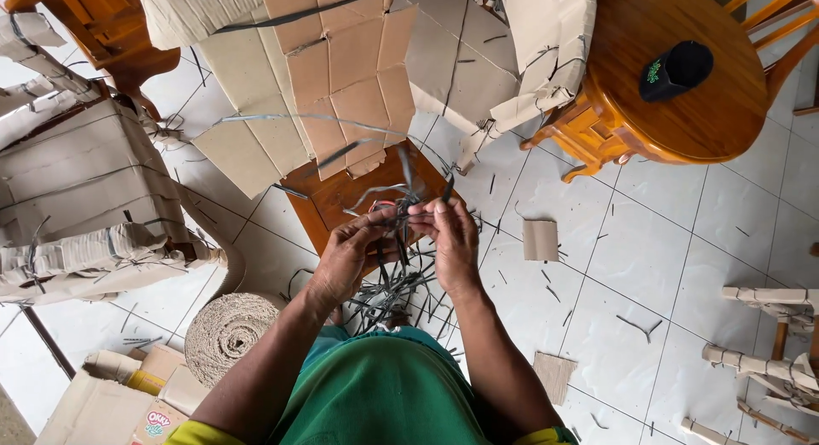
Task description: Tying plastic strings around cardboard-wrapped furniture to secure the packaging for transport.
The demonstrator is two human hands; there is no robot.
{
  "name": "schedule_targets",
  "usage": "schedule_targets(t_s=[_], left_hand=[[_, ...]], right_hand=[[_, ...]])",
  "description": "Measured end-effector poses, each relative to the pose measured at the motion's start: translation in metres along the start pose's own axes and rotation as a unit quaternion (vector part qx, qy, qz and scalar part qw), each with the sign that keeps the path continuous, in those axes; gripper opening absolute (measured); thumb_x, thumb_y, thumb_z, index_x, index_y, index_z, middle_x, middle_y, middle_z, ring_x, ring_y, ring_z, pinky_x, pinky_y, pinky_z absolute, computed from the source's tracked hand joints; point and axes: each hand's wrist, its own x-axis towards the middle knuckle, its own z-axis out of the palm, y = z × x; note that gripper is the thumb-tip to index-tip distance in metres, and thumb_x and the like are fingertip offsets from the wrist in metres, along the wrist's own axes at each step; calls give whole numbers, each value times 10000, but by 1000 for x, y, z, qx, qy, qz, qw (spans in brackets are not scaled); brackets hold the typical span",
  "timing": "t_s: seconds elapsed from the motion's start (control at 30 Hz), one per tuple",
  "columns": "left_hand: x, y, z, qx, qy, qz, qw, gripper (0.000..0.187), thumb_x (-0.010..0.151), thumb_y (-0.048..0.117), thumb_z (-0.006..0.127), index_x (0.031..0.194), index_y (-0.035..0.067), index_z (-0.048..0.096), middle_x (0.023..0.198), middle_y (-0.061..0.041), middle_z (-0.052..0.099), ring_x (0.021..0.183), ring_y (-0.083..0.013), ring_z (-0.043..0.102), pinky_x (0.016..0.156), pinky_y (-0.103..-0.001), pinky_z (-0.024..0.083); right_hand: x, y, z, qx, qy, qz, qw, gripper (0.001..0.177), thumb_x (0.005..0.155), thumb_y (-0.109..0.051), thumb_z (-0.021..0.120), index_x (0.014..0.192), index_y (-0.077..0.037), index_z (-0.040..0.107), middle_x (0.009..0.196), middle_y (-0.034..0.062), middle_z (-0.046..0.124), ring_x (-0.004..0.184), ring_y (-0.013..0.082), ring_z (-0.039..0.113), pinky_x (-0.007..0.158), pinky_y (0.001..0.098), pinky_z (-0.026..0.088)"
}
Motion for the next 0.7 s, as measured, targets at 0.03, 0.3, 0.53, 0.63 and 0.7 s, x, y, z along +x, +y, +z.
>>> schedule_targets(t_s=[0.03, 0.3, 0.53, 0.63, 0.7], left_hand=[[4, -5, -2, -29, -13, -12, 999, 325, 925, 88, 593, 1209, 9, 731, 931, -145, 732, 771, -226, 741, 756, -452, 673], [15, -35, -10, 78, -59, 48, 994, 517, 785, 34, 850, 1253, -27, 640, 1024, -128, 624, 853, -206, 697, 812, -412, 665], [3, -17, -6, 93, -24, 60, 994, 161, 960, 82, 662, 1073, -25, 706, 868, -153, 661, 705, -229, 709, 681, -384, 666], [4, -23, -9, 113, -18, 67, 991, 188, 948, 66, 625, 1118, 16, 689, 909, -167, 688, 776, -257, 733, 742, -395, 648], [3, -26, -5, 131, -22, 79, 988, 255, 929, 59, 634, 1180, 30, 671, 987, -178, 695, 886, -274, 740, 841, -425, 637]], right_hand=[[0, -1, -2, 33, 2, 1, 999, 254, 1074, -264, 522, 1019, -23, 578, 1016, 199, 742, 915, 236, 746, 844, 335, 634], [-8, 1, 0, 94, 16, 27, 995, 190, 1039, -213, 593, 993, -29, 594, 965, 216, 759, 866, 248, 780, 730, 319, 662], [-5, 4, -5, 50, 40, -4, 998, 209, 1051, -238, 577, 1013, -34, 605, 931, 175, 730, 861, 215, 755, 709, 286, 657], [-4, 2, -2, 58, 47, 0, 997, 200, 1048, -232, 582, 1016, -38, 613, 919, 165, 723, 869, 208, 752, 709, 282, 662], [-2, 1, 1, 64, 47, 1, 997, 197, 1048, -227, 583, 1019, -36, 617, 917, 160, 720, 871, 206, 751, 713, 289, 665]])
